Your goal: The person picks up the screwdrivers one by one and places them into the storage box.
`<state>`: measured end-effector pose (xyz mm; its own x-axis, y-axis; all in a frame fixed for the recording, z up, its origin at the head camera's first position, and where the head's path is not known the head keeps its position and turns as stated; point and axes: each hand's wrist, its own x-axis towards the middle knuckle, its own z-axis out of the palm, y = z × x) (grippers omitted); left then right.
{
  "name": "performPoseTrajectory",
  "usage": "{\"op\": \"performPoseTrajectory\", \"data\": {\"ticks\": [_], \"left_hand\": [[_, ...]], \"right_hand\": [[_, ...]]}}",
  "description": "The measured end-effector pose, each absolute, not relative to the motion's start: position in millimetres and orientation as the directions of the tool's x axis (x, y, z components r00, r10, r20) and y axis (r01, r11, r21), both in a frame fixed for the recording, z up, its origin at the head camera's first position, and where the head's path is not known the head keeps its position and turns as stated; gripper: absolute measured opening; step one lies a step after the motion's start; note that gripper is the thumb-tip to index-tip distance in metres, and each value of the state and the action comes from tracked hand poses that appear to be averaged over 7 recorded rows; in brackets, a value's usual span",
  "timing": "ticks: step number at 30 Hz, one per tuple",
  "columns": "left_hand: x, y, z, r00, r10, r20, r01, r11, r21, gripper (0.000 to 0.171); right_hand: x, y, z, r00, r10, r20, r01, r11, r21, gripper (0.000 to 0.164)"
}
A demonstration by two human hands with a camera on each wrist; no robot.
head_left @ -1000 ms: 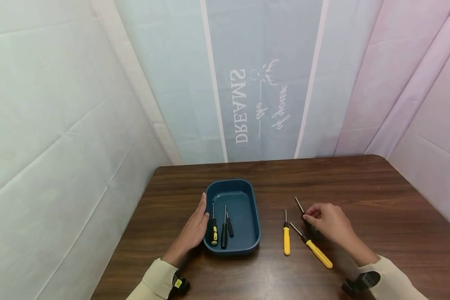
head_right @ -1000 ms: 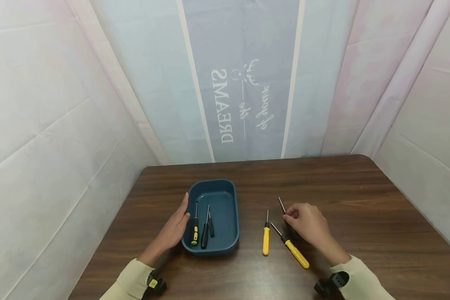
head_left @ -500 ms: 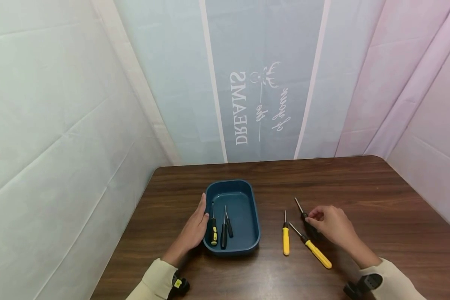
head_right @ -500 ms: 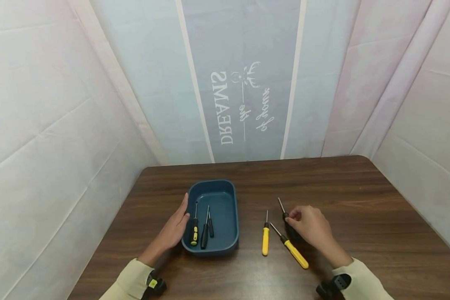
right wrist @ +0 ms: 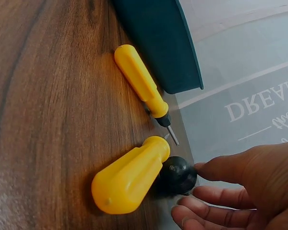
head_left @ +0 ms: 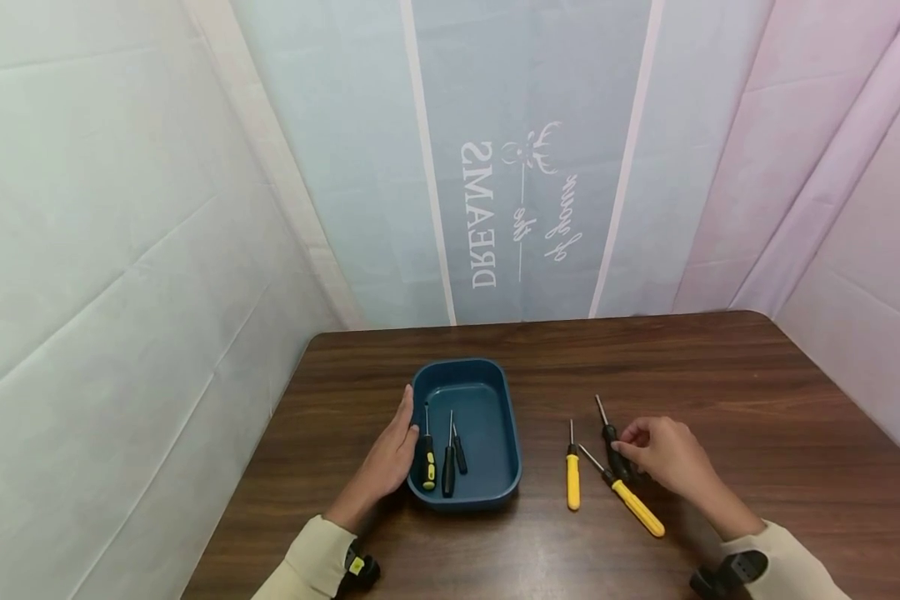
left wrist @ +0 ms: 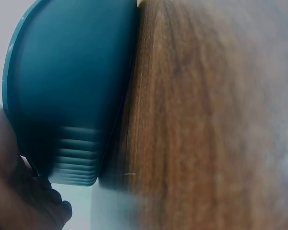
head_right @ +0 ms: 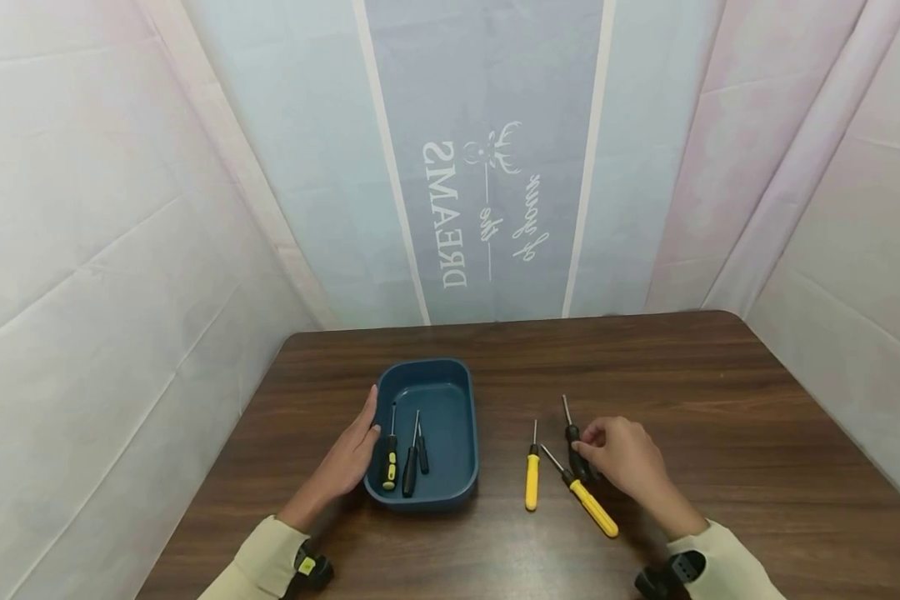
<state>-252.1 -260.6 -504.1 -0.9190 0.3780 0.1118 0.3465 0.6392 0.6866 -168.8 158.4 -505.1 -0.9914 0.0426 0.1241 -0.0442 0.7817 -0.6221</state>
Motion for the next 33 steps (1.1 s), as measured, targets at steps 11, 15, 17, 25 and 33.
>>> {"op": "performPoseTrajectory", "data": {"ticks": [11,15,17,25,33], "left_hand": [[-249,-261,-509,-0.914,0.387,0.126,0.360,0.624,0.694,0.060],[-247,-261,-511,-0.911,0.389,0.137,0.368,0.618,0.695,0.060],[-246,-261,-512,-0.909,0.392,0.141,0.373,0.615,0.695,0.060],[-245,-261,-510,-0.912,0.389,0.134,0.366,0.620,0.694,0.060],[-244,-261,-507,-0.909,0.397,0.125,0.366,0.622,0.692,0.060]], "right_hand": [[-169,158,-509,-0.997,0.058,0.052,0.013,0.778,-0.628,0.027],[-170,158,-513,-0.997,0.061,0.046,0.020,0.791,-0.611,0.028],[-170,157,-516,-0.997,0.064,0.037,0.028,0.792,-0.610,0.028],[-172,157,-516,-0.998,0.065,0.019,0.041,0.794,-0.606,0.030],[-171,156,-514,-0.999,0.047,0.001,0.037,0.789,-0.613,0.031]]}}
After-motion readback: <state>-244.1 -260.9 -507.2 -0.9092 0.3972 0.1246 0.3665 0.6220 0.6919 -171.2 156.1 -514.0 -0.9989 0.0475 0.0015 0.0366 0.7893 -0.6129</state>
